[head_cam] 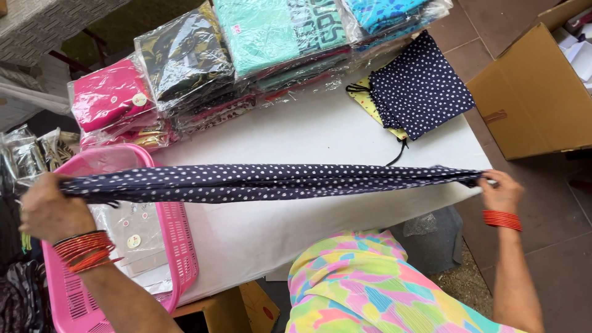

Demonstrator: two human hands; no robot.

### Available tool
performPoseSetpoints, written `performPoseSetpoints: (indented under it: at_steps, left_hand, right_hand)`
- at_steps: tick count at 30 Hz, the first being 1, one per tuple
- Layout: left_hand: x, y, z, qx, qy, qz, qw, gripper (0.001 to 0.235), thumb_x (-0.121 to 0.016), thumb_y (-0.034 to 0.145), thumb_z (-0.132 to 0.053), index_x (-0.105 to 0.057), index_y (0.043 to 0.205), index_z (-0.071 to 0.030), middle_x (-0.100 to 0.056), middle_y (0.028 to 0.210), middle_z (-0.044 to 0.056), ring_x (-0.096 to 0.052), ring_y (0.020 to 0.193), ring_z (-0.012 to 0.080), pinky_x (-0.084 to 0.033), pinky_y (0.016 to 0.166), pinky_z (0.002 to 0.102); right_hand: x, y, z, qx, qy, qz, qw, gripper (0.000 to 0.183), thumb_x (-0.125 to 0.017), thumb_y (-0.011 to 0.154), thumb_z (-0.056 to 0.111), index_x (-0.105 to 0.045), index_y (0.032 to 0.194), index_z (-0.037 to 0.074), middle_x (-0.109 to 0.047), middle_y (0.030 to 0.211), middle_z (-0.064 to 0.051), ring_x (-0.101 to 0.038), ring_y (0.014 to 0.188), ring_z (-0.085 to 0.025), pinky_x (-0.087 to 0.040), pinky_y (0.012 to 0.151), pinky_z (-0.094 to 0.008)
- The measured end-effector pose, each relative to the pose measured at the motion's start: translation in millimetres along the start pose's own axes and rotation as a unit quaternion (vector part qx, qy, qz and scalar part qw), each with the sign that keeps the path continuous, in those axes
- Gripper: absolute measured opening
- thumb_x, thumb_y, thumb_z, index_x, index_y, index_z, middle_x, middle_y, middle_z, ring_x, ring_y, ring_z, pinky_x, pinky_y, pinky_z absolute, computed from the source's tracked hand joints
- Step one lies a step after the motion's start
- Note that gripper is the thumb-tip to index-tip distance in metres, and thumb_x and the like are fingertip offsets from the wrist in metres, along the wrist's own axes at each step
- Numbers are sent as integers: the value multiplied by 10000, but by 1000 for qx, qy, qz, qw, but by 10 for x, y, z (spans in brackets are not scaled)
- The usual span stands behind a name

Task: The person folds a yellow patterned cloth and a dark blue polka-dotted cloth on a white table. They smooth the fabric, fold it into a compact rectangle, and place the finished items on the table.

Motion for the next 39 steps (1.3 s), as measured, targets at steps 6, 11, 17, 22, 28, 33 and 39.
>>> performPoseSetpoints:
  at_steps: [6, 11, 17, 22, 28, 33, 39]
  left_hand:
    - [-1117, -424, -357, -65, -87, 147, 983, 302, -800, 685, -15, -813, 895, -232, -750, 1129, -9, -681, 1000, 302, -591, 783, 414]
    - [-1486, -478, -657, 90, -159, 100, 978, 211, -754, 816, 3, -795, 966, -140, -751, 994, 123, -710, 852, 340, -563, 738, 474]
    - [-1374, -869, -567, 161, -309, 5, 937, 150, -684, 841, 62, -740, 943, -32, -742, 956, 190, -711, 859, 362, -552, 790, 467]
    - [-1776, -2070, -640, 171, -340, 89, 920, 284, -617, 765, 112, -748, 979, -20, -730, 944, 218, -704, 880, 393, -555, 843, 478]
    - [-2031, -3387, -860, 200, -318, 278, 884, 404, -601, 745, 150, -743, 1079, -29, -717, 1071, 246, -683, 1002, 423, -532, 912, 480]
    - [-1953, -3674, -1056, 212, -286, 280, 892, 466, -633, 709, 142, -740, 1112, -64, -552, 1388, 301, -557, 1222, 451, -460, 1021, 482]
    - [-1746, -3928, -1494, 324, -230, 170, 902, 370, -619, 799, 89, -650, 1137, -59, -596, 1183, 245, -571, 1149, 381, -477, 995, 506]
  right_hand:
    - [170, 477, -258, -223, 270, 49, 935, 97, -666, 1040, -6, -703, 1124, 23, -731, 986, -188, -717, 769, -203, -603, 657, -293]
    - [336, 1243, 214, 25, 78, -21, 996, 146, -659, 1000, -168, -660, 1068, -38, -703, 1062, -176, -628, 789, -187, -528, 664, -336]
    - [436, 1554, -223, 100, 261, -67, 958, 314, -478, 1027, -268, -587, 1227, -53, -661, 1219, -112, -622, 991, -118, -555, 957, -214]
    - [3, 1064, -683, 89, 198, -41, 975, 247, -466, 974, -263, -585, 1045, -58, -721, 1146, -141, -735, 1083, -200, -561, 1004, -261]
    - [-273, 441, -775, -48, 53, 13, 997, 384, -566, 894, -160, -805, 1087, 72, -743, 993, -139, -681, 856, -206, -536, 833, -309]
    - [-528, 314, -1016, -107, 32, 20, 994, 503, -543, 779, -193, -839, 1058, 104, -731, 1039, -123, -642, 802, -170, -525, 771, -307]
    - [-937, 129, -1717, -290, 267, -80, 915, 502, -506, 878, -109, -681, 1290, 117, -646, 1327, -122, -690, 1016, -150, -586, 706, -306]
Point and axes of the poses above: each hand's wrist, its own y-axis towards the middle knuckle, its own x-axis out of the back of the hand, z = x × y, the point moved 5 cm from there along y, towards the middle knuckle
